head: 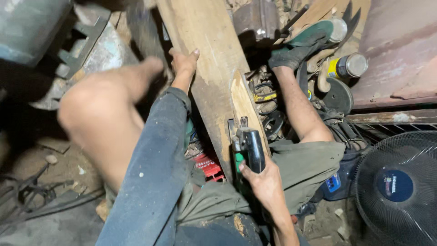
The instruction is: The person uses a jigsaw to cut a curved shape into a plank of wood, then smooths the edges with an angle grinder and a hand file. The person also uses a curved metal blade to check the shape of the cut.
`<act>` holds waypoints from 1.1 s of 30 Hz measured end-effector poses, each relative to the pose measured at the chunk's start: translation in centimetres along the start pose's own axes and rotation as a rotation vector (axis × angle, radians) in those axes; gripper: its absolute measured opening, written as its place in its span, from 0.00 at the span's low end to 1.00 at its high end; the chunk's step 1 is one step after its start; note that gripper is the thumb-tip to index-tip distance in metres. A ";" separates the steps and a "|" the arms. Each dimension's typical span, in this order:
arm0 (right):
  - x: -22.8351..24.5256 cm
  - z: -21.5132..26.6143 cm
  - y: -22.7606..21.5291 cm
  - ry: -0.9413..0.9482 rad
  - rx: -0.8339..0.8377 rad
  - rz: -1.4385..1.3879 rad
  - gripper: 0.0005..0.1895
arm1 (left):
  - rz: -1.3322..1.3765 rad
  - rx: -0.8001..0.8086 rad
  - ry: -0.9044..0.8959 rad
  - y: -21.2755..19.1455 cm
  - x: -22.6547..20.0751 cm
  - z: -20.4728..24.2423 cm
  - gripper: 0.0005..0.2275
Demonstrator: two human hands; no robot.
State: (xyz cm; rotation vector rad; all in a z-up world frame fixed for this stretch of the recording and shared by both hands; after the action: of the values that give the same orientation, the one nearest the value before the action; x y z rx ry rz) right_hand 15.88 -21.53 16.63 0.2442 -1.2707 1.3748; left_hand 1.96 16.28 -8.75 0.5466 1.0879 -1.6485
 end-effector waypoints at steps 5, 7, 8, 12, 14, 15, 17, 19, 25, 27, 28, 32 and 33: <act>-2.1 -0.9 -0.6 0.196 0.013 0.152 0.10 | 0.106 -0.004 0.039 -0.9 -1.7 -0.1 0.50; -2.1 -1.0 -0.8 0.176 0.007 0.143 0.10 | 0.145 0.040 -0.001 -0.7 -0.8 0.4 0.44; -2.3 -1.1 -0.8 0.185 0.008 0.159 0.10 | 0.166 0.073 -0.007 -0.2 -1.1 0.5 0.42; -2.1 -1.3 -1.2 0.165 0.024 0.095 0.11 | 0.211 0.106 0.011 -0.4 -1.1 1.4 0.45; -2.1 -1.2 -1.3 0.175 0.005 0.080 0.12 | 0.277 0.118 0.089 -0.7 -1.5 1.6 0.47; -2.3 -1.1 -1.5 0.202 -0.012 0.123 0.11 | 0.346 0.149 0.150 -0.7 -1.9 1.7 0.46; -2.2 -1.2 -1.8 0.217 -0.027 0.201 0.11 | 0.495 0.194 0.251 -0.4 -2.2 1.8 0.43; -1.8 -0.9 -1.7 0.205 -0.028 0.253 0.12 | 0.724 0.303 0.217 0.9 -1.2 2.0 0.44; 1.1 -1.7 -1.2 0.149 -0.083 0.300 0.21 | 0.842 0.567 -0.016 2.7 -0.7 1.8 0.38; -0.6 -0.9 -1.4 0.361 -0.055 0.445 0.16 | 0.799 0.569 -0.106 2.8 0.6 2.2 0.38; -1.4 -1.2 -1.8 0.444 -0.033 0.522 0.14 | 0.753 0.522 -0.126 2.4 1.1 1.7 0.40; -0.8 -2.5 -1.3 0.291 -0.041 0.345 0.11 | 0.755 0.508 0.012 2.6 0.2 -0.1 0.37; -1.0 -2.9 -1.8 0.295 -0.044 0.395 0.10 | 0.860 0.557 -0.038 3.5 0.7 -0.3 0.37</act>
State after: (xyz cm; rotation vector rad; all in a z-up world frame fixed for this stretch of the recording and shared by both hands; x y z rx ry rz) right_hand 19.14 -20.38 15.64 -0.2471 -1.1344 1.6432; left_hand 4.94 16.02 -10.77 1.1465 0.2447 -1.1447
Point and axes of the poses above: each hand's wrist, its own z-axis away from the middle knuckle, its own y-axis out of the palm, x = y × z, the point moved 10 cm from there along -z, towards the middle knuckle, and after that the axes turned 5 degrees about z, right-handed, at the moved point
